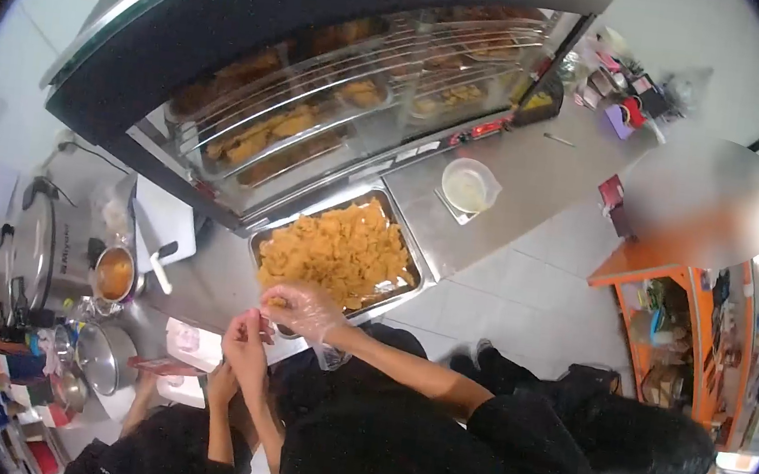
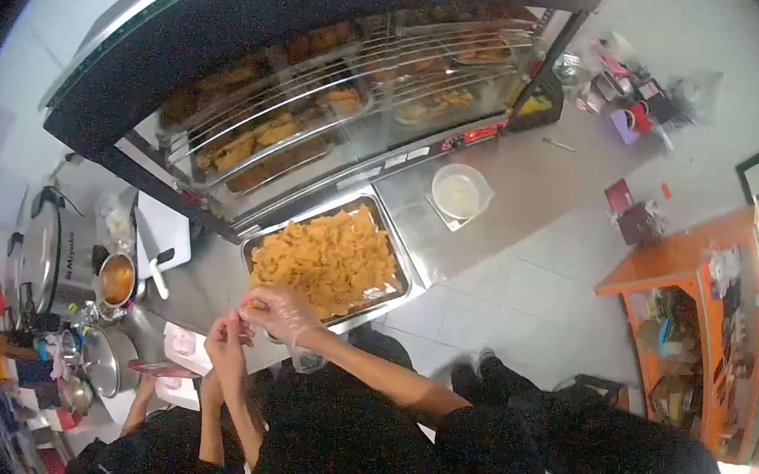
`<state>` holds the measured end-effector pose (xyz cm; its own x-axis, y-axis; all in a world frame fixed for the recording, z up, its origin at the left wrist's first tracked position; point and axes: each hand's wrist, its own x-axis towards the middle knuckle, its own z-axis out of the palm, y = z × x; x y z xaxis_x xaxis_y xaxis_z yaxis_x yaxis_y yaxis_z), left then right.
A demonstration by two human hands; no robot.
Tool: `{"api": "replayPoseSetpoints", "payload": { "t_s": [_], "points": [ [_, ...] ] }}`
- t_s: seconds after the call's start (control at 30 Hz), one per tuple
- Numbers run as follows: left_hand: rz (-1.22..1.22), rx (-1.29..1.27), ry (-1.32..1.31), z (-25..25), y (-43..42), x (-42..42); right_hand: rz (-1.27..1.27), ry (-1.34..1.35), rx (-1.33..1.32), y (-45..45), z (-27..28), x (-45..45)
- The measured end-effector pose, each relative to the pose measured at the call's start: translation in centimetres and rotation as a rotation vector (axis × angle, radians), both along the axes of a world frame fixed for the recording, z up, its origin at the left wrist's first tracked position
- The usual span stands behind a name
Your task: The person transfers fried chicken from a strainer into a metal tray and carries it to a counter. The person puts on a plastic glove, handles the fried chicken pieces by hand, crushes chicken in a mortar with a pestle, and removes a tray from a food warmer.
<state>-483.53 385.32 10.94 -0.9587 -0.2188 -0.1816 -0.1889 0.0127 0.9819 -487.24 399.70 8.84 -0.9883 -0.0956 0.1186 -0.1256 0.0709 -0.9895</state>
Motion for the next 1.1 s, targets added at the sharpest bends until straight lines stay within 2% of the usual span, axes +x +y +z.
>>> {"api": "replayPoseSetpoints", "payload": {
  "t_s": [0.1,0.13,0.23,0.3,0.33,0.4,0.5,0.57,0.63,0.67,0.8,0.9,1.1],
  "points": [
    [0.022,0.044,-0.002,0.2,-0.3,0.5,0.217,-0.205,0.115,0.3,0.9,-0.2],
    [0.045,0.065,-0.004,0.0,-0.7,1.0,0.215,-0.105,0.127,0.5,1.8,-0.2],
    [0.043,-0.045,-0.008,-0.1,-1.4,1.9,0.289,-0.162,0.054,-0.1,1.0,-0.1],
    [0.050,-0.075,0.001,0.6,-1.5,2.4,0.410,-0.330,-0.201,0.0,1.1,-0.3],
    [0.040,-0.068,-0.023,0.9,-1.6,2.7,0.417,-0.321,-0.199,-0.3,0.3,-0.3],
    [0.038,-0.062,-0.047,0.3,-2.0,3.2,0.463,-0.403,-0.374,-0.7,-0.8,-0.1],
    [-0.014,-0.068,-0.018,0.2,-2.2,3.9,0.474,-0.486,-0.486,-0.7,-1.6,0.6],
    [-0.032,-0.266,0.028,0.9,-1.5,3.9,0.463,-0.555,-0.552,-0.5,-1.5,0.7],
    [-0.052,-0.193,0.001,0.1,-2.3,4.0,0.485,-0.593,-0.625,0.0,-1.2,0.4],
    [-0.070,-0.120,-0.026,0.2,-2.1,3.7,0.482,-0.589,-0.621,0.4,-1.0,0.1],
    [-0.048,-0.145,0.014,1.9,-0.5,3.4,0.506,-0.605,-0.626,1.0,-0.9,-0.1],
    [0.099,-0.127,0.003,3.3,1.0,2.7,0.500,-0.599,-0.617,1.4,-0.9,-0.5],
    [0.095,-0.313,0.049,4.5,1.4,2.4,0.525,-0.573,-0.582,1.5,-0.7,-1.1]
  ]
}}
